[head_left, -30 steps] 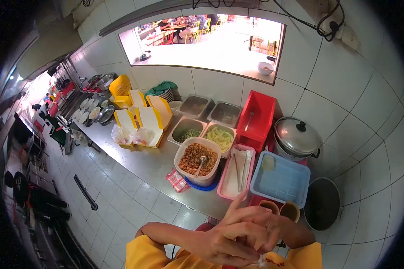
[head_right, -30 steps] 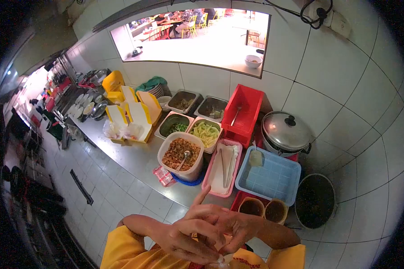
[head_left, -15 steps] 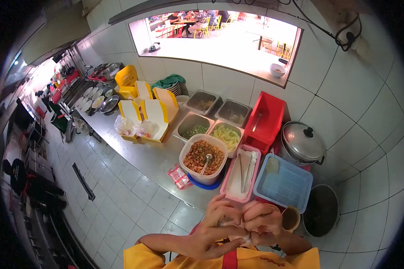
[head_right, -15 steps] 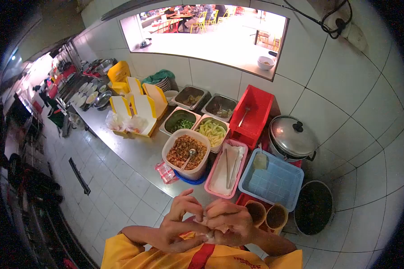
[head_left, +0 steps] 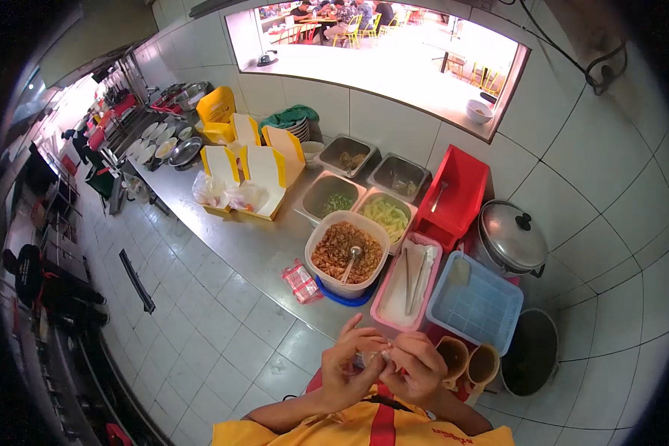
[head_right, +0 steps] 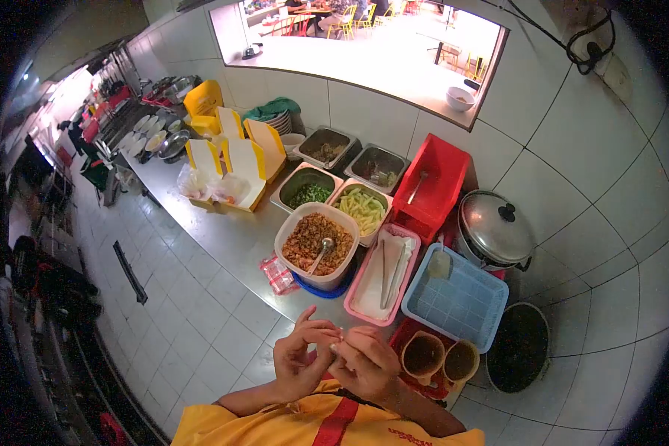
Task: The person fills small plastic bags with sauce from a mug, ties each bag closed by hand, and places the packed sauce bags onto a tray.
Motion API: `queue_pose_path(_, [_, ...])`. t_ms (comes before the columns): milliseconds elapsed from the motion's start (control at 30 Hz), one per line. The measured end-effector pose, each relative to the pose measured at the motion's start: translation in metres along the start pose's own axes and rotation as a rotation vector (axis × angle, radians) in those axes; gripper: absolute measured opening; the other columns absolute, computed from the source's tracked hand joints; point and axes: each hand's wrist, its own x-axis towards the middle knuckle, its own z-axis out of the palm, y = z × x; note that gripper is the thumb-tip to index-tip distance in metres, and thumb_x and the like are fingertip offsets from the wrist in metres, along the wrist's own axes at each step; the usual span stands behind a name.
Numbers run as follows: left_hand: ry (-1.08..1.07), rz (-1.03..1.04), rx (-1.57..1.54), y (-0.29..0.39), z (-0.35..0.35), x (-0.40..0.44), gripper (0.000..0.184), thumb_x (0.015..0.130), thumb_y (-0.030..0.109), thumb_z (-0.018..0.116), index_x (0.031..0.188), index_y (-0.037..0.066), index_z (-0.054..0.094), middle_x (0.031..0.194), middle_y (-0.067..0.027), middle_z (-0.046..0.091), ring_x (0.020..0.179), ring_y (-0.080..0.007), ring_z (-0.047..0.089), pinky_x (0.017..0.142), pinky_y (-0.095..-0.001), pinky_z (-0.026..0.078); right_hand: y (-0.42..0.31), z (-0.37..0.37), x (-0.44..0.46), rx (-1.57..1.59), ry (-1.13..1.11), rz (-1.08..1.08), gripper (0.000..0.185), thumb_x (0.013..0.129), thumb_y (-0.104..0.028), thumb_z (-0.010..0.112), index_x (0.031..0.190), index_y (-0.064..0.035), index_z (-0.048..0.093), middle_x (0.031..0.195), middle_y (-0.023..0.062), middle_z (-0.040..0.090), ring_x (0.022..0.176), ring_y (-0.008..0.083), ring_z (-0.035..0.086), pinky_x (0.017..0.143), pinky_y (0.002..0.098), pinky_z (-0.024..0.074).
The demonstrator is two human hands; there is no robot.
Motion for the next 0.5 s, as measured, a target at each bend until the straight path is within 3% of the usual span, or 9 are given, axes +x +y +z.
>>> queue_pose_path(200, [0.006, 0.028, 0.041, -0.004, -0.013, 0.003, 0.016, 0.080, -0.004, 0.067, 0.094, 0.004, 0.068, 0.092, -0.0093, 0.071, 0.100, -0.0252, 0.064, 0.112, -0.0537, 0.024, -0.002, 0.007, -0.004, -0.143, -0.017, -0.072, 0.024, 0.072, 0.002, 0.074, 0.093, 0.0035, 0.062, 0.096, 0.0101, 0.054, 0.084, 0.0287, 0.062, 0.072, 0.0363, 0.0534])
queue_pose_path(267, [-0.031, 0.125, 0.116, -0.004, -0.023, 0.004, 0.016, 0.079, -0.002, 0.070, 0.093, 0.004, 0.069, 0.090, -0.0094, 0.072, 0.101, -0.0260, 0.065, 0.111, -0.0536, 0.025, -0.003, 0.010, -0.005, -0.187, -0.019, -0.100, 0.024, 0.073, 0.001, 0.075, 0.094, 0.0033, 0.063, 0.098, 0.0103, 0.055, 0.084, 0.0289, 0.063, 0.073, 0.0365, 0.0536])
queue_pose_path(333, [-0.028, 0.128, 0.145, -0.003, -0.031, 0.003, 0.015, 0.078, -0.002, 0.070, 0.092, 0.005, 0.070, 0.091, -0.0092, 0.072, 0.100, -0.0263, 0.066, 0.111, -0.0531, 0.026, -0.001, 0.013, -0.007, -0.038, -0.056, -0.010, 0.017, 0.075, 0.002, 0.072, 0.090, 0.0028, 0.063, 0.094, 0.0111, 0.060, 0.081, 0.0269, 0.064, 0.068, 0.0339, 0.0526])
queue_pose_path(367, [-0.025, 0.134, 0.175, -0.003, -0.033, 0.004, 0.015, 0.077, -0.001, 0.071, 0.091, 0.006, 0.070, 0.091, -0.0089, 0.073, 0.100, -0.0266, 0.067, 0.111, -0.0525, 0.026, 0.000, 0.011, -0.004, -0.039, -0.056, -0.010, 0.017, 0.075, 0.002, 0.072, 0.090, 0.0028, 0.063, 0.094, 0.0111, 0.060, 0.081, 0.0269, 0.064, 0.068, 0.0339, 0.0526])
queue_pose_path(433, [-0.054, 0.145, 0.173, -0.007, -0.036, 0.002, 0.015, 0.077, -0.001, 0.071, 0.090, 0.006, 0.071, 0.091, -0.0081, 0.073, 0.099, -0.0265, 0.067, 0.111, -0.0520, 0.026, 0.004, 0.002, 0.003, 0.244, -0.198, 0.251, 0.018, 0.077, -0.001, 0.074, 0.092, 0.0012, 0.065, 0.096, 0.0120, 0.064, 0.083, 0.0251, 0.065, 0.071, 0.0325, 0.0532])
queue_pose_path(500, [-0.081, 0.155, 0.170, -0.012, -0.038, -0.001, 0.015, 0.076, -0.001, 0.071, 0.089, 0.007, 0.072, 0.091, -0.0072, 0.073, 0.099, -0.0263, 0.068, 0.112, -0.0515, 0.026, 0.009, -0.002, 0.009, 0.306, -0.257, 0.311, 0.019, 0.080, -0.004, 0.074, 0.096, 0.0009, 0.064, 0.095, 0.0122, 0.064, 0.084, 0.0250, 0.066, 0.072, 0.0324, 0.0532])
